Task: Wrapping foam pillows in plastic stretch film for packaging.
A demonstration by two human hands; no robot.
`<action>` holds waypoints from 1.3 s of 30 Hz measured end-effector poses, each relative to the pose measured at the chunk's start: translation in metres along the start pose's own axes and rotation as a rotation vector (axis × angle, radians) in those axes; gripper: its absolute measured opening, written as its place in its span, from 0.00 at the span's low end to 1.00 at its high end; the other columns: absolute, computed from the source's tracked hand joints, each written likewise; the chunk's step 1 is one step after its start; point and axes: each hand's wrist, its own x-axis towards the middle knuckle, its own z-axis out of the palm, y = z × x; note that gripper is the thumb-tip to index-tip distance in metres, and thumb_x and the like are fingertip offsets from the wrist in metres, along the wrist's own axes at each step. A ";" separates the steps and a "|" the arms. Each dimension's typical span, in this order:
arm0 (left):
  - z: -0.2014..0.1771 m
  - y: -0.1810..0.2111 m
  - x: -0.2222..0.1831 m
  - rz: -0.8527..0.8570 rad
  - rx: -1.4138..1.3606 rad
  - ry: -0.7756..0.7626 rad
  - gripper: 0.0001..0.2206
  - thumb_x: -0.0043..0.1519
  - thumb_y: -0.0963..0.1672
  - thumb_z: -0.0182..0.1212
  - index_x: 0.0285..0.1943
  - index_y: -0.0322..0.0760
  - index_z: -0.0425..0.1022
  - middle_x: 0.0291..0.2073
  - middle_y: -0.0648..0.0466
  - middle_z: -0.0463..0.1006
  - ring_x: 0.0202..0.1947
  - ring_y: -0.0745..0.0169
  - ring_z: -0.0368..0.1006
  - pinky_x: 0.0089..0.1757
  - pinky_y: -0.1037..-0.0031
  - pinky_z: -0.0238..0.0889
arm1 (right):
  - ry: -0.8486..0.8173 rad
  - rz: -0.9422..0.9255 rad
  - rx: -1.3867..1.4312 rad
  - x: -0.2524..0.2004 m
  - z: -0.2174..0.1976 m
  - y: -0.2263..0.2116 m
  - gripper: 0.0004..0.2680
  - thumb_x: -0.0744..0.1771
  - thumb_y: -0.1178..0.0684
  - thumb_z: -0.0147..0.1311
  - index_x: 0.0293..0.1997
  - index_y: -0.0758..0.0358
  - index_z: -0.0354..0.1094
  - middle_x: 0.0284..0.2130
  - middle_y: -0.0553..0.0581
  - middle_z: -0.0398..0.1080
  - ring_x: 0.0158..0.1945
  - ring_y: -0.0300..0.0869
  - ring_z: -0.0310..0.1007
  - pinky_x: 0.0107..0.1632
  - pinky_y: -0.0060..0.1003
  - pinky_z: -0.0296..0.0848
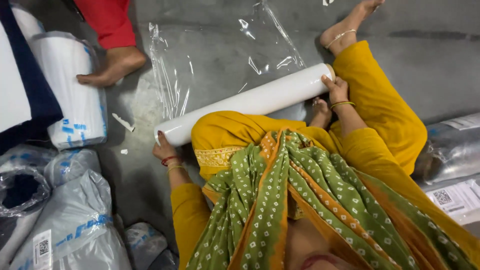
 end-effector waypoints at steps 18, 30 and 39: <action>-0.013 -0.001 -0.031 -0.013 0.021 0.102 0.26 0.62 0.55 0.66 0.30 0.23 0.80 0.19 0.45 0.78 0.20 0.65 0.69 0.29 0.62 0.65 | -0.057 -0.013 -0.038 0.011 -0.006 -0.004 0.16 0.65 0.46 0.65 0.48 0.72 0.73 0.40 0.58 0.76 0.40 0.41 0.75 0.48 0.36 0.74; -0.008 0.014 -0.027 -0.024 -0.017 0.137 0.26 0.60 0.54 0.69 0.31 0.21 0.80 0.23 0.42 0.81 0.21 0.60 0.73 0.29 0.62 0.68 | 0.055 -0.038 -0.147 -0.002 0.001 -0.008 0.17 0.66 0.44 0.65 0.44 0.73 0.73 0.37 0.56 0.76 0.37 0.38 0.72 0.43 0.36 0.72; -0.009 0.019 -0.027 -0.125 -0.117 0.106 0.25 0.60 0.54 0.68 0.34 0.22 0.81 0.27 0.43 0.83 0.24 0.58 0.76 0.31 0.65 0.72 | 0.016 -0.006 -0.050 -0.013 0.008 -0.022 0.15 0.67 0.45 0.65 0.44 0.71 0.72 0.37 0.56 0.76 0.36 0.37 0.72 0.42 0.34 0.72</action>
